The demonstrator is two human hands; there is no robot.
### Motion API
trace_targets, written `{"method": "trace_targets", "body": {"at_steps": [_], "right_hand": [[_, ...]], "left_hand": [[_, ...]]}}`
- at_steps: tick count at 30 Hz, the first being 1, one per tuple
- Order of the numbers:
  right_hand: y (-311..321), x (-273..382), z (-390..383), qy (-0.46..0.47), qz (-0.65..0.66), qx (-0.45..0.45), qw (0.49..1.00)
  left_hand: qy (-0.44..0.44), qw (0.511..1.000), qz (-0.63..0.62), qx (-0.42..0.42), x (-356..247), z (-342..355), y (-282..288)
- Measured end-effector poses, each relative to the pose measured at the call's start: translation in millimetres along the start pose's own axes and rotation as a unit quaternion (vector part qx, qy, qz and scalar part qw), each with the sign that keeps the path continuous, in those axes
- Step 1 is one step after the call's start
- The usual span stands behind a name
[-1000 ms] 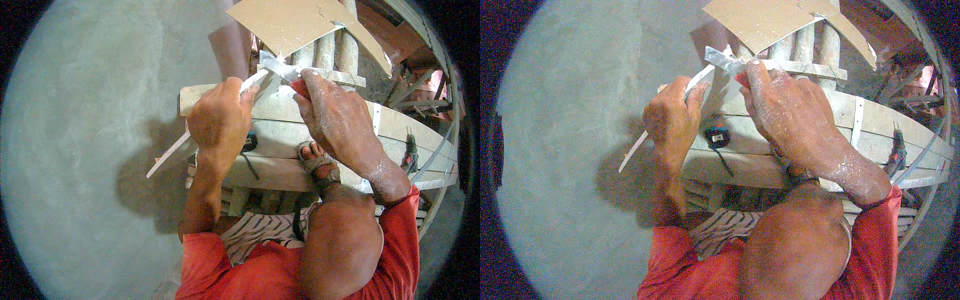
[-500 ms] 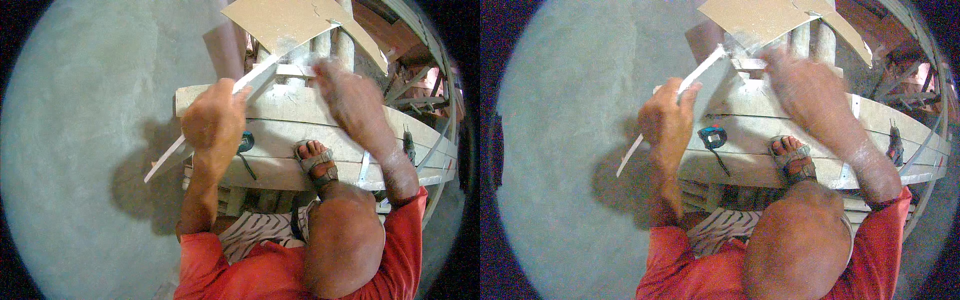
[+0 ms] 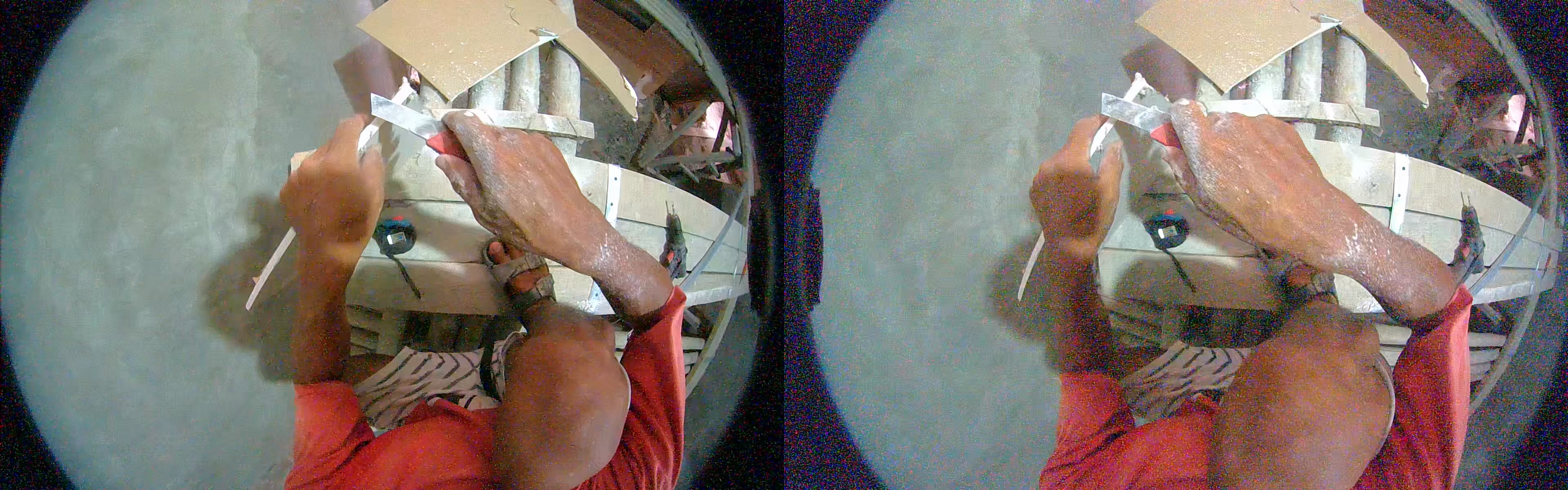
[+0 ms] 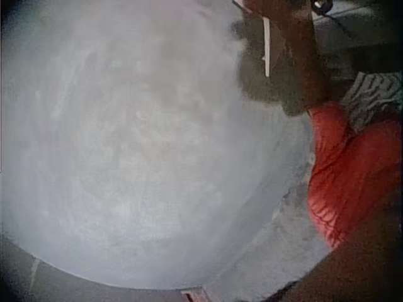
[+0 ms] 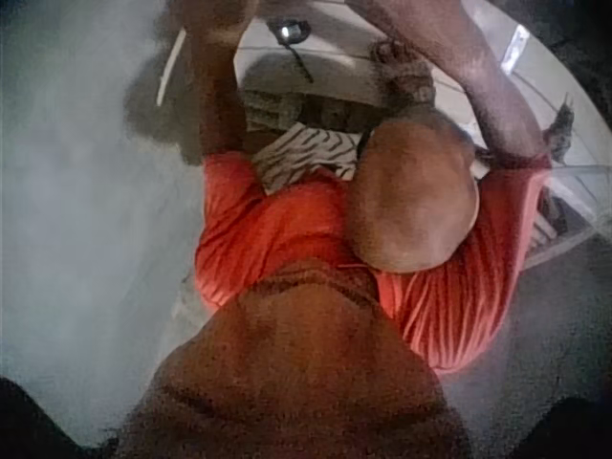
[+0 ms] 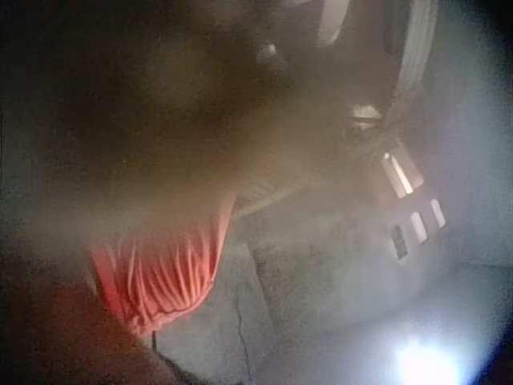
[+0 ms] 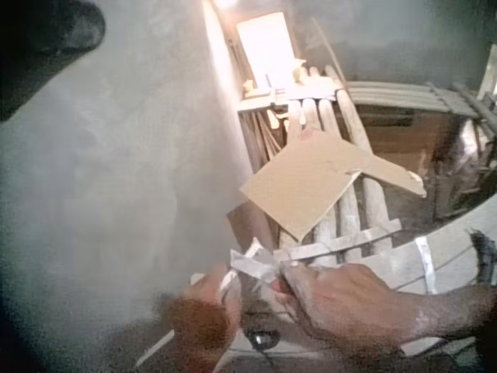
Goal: The person fits a white ceiling tile into a corner frame, removes it to trim the edge with a utility knife, and then reinstalls the trimmed tile back into the ceiling frame.
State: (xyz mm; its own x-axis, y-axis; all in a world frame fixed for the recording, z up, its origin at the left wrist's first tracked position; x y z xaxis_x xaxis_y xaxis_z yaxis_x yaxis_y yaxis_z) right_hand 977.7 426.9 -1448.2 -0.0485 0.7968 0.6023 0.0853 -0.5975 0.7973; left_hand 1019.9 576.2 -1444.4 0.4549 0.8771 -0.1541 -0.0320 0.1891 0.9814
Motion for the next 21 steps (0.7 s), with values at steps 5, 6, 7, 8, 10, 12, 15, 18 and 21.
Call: {"method": "trace_targets", "body": {"at_steps": [5,6,7,8,10,12,15,18,21], "right_hand": [[-17.6,2.2,9.4,-0.009,-0.059,0.013,0.998],[-17.7,2.6,9.6,0.003,-0.062,0.004,0.998],[-17.6,1.4,9.3,0.014,-0.065,-0.005,0.998],[-16.5,2.7,8.4,0.028,-0.067,-0.012,0.997],[-13.4,-0.4,8.2,-0.009,-0.051,0.021,0.998],[-7.5,-4.6,10.2,-0.052,-0.052,0.057,0.996],[-6.0,-6.8,10.8,-0.045,-0.061,0.069,0.995],[-5.0,-31.5,9.8,-0.043,-0.149,0.050,0.987],[39.5,-128.7,8.7,-0.173,-0.226,0.001,0.959]], "left_hand": [[-0.029,0.999,0.017,0.037,-7.1,7.1,-8.8],[-0.032,0.998,0.026,0.049,-7.4,6.9,-12.1],[-0.040,0.998,0.021,0.042,-7.6,6.5,-13.1],[-0.045,0.998,0.017,0.035,-7.3,5.3,-12.5],[-0.056,0.998,0.006,0.029,-7.2,3.5,-11.9],[-0.064,0.997,-0.003,0.031,-8.4,3.3,-13.7],[-0.062,0.998,-0.005,0.030,-10.1,1.3,-10.8],[-0.074,0.997,-0.021,0.010,-7.4,-3.5,-12.4],[-0.035,0.999,0.025,0.004,17.9,-6.1,-2.7]]}}
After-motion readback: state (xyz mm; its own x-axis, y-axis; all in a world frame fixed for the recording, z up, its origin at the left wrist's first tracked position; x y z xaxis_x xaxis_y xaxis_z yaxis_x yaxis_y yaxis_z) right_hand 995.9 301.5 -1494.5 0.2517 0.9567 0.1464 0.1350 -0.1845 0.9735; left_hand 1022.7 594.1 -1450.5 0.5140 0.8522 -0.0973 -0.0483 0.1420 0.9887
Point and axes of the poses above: each hand's wrist, its own z-axis towards the middle knuckle, its own y-axis out of the back of the hand, x = y × z, the point moved 9 cm from there along z, towards the middle knuckle, and after that the axes turned 10 degrees about -y, right-handed, at the moved point
